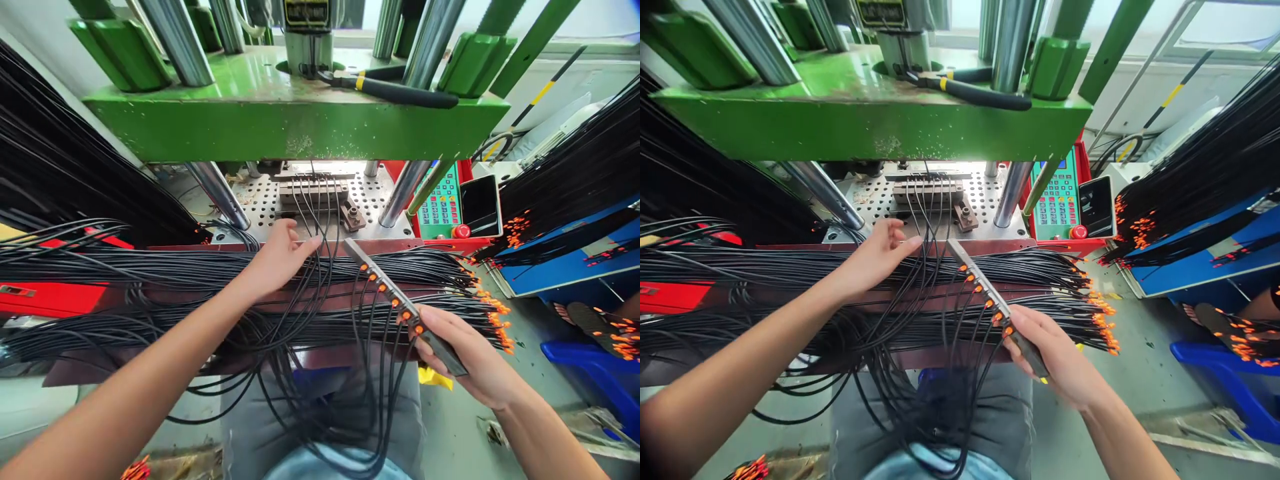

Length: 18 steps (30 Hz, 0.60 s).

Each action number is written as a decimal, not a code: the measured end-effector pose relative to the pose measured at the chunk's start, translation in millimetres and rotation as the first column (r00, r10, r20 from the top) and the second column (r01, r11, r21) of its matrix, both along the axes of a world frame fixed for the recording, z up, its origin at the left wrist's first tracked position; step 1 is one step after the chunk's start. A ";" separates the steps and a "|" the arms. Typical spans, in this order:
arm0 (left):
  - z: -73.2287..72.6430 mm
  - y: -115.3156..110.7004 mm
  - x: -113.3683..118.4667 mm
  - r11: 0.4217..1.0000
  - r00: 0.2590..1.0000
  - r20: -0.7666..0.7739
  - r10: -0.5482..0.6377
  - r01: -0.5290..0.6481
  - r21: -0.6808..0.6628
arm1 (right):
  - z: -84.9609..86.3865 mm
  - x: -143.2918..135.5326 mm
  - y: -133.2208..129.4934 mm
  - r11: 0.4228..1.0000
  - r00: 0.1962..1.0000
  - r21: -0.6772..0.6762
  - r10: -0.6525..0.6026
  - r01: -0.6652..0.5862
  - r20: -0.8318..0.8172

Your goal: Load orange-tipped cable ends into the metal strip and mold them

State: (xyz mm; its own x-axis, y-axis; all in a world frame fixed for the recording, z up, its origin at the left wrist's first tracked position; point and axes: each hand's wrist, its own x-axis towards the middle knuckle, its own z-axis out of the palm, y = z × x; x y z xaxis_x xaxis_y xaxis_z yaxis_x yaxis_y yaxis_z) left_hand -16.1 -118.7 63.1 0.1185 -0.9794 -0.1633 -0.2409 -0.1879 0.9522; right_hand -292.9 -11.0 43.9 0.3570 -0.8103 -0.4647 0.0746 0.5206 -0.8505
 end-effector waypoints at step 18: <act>-12.2 -28.0 -16.8 0.911 0.696 -0.711 -0.096 0.350 0.219 | 30.2 46.4 -76.5 0.615 0.314 -0.429 -0.293 -0.661 -0.903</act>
